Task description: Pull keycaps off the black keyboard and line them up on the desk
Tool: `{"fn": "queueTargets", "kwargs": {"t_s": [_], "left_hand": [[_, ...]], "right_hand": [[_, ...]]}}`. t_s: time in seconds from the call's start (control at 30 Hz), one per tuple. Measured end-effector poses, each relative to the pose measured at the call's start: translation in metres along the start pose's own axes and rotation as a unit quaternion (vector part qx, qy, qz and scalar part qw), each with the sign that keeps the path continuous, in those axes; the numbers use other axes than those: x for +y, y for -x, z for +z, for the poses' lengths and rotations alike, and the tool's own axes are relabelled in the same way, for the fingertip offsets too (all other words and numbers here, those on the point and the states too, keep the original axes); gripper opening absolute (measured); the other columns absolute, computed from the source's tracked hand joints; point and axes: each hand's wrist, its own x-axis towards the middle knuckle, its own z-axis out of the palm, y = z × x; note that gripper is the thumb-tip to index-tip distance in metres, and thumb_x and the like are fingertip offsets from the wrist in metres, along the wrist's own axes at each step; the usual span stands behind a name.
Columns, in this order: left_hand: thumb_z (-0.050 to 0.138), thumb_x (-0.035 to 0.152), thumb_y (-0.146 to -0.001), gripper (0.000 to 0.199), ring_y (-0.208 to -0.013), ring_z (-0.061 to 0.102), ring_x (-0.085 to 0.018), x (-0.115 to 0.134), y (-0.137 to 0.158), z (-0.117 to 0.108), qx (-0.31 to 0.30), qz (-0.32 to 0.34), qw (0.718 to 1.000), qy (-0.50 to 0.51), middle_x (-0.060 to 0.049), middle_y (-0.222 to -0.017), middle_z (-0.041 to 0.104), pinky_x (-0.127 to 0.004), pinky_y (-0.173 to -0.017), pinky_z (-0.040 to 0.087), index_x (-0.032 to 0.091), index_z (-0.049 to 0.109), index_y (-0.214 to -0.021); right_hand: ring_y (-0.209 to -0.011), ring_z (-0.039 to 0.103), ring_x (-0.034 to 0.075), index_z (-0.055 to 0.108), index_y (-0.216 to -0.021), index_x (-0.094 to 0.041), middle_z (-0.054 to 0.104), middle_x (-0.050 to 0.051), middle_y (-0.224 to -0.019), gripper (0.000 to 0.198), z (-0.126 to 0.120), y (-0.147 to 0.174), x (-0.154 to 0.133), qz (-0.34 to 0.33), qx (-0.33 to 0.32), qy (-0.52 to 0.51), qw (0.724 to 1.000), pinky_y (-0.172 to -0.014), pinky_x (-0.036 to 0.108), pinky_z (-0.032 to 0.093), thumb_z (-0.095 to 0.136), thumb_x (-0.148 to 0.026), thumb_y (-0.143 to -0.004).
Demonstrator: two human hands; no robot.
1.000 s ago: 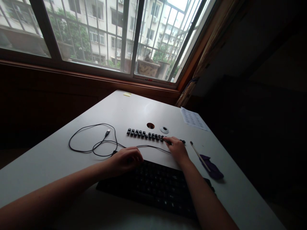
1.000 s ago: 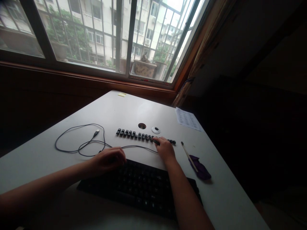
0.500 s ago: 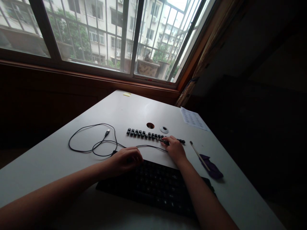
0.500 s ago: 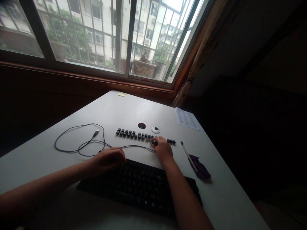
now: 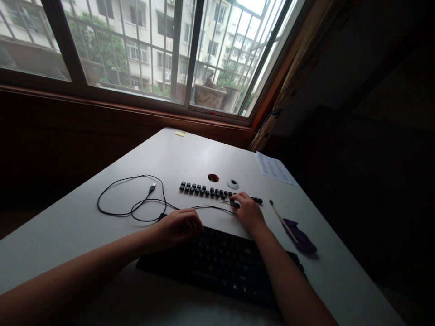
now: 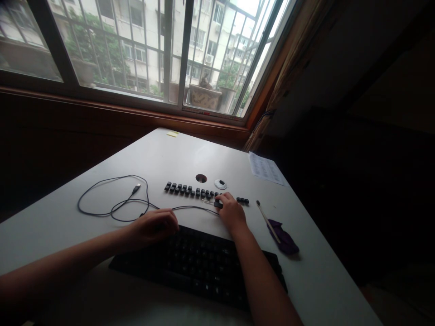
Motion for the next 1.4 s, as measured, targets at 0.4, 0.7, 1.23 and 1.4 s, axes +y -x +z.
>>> {"fn": "queueTargets", "kwargs": {"t_s": [0.4, 0.7, 1.23, 1.4], "left_hand": [[0.057, 0.018, -0.092, 0.012, -0.082, 0.063, -0.015, 0.002, -0.001, -0.001, 0.003, 0.001, 1.000, -0.009, -0.009, -0.094, 0.064, -0.027, -0.075, 0.053, 0.011, 0.065, -0.098], [0.057, 0.019, -0.093, 0.013, -0.083, 0.063, -0.015, 0.001, -0.001, -0.001, -0.004, -0.002, 1.000, -0.008, -0.008, -0.095, 0.064, -0.026, -0.075, 0.053, 0.012, 0.065, -0.100], [0.057, 0.020, -0.093, 0.013, -0.083, 0.064, -0.015, 0.001, -0.001, -0.001, -0.003, 0.006, 1.000, -0.017, -0.009, -0.094, 0.064, -0.026, -0.075, 0.054, 0.012, 0.065, -0.099], [0.057, 0.020, -0.093, 0.012, -0.082, 0.064, -0.015, 0.001, -0.001, -0.001, -0.003, 0.007, 1.000, -0.018, -0.009, -0.094, 0.065, -0.025, -0.075, 0.053, 0.012, 0.065, -0.098]], "right_hand": [[-0.096, 0.066, 0.021, 0.070, -0.103, -0.027, 0.065, 0.003, -0.107, 0.022, 0.006, -0.002, 0.007, -0.019, 0.005, -0.081, 0.996, -0.086, 0.036, 0.053, 0.066, -0.018, -0.084], [-0.084, 0.067, 0.021, 0.075, -0.099, -0.026, 0.067, 0.003, -0.091, 0.016, -0.008, 0.002, 0.009, -0.014, 0.014, -0.034, 0.999, -0.079, 0.032, 0.053, 0.068, -0.024, -0.085], [-0.089, 0.069, 0.022, 0.070, -0.119, -0.034, 0.072, 0.002, -0.106, 0.033, -0.008, 0.004, 0.003, -0.014, -0.034, 0.079, 0.996, -0.080, 0.031, 0.052, 0.063, -0.025, -0.088], [-0.089, 0.069, 0.022, 0.069, -0.120, -0.034, 0.071, 0.003, -0.107, 0.035, -0.008, 0.003, 0.001, -0.012, -0.033, 0.080, 0.996, -0.077, 0.031, 0.053, 0.064, -0.024, -0.087]]}}
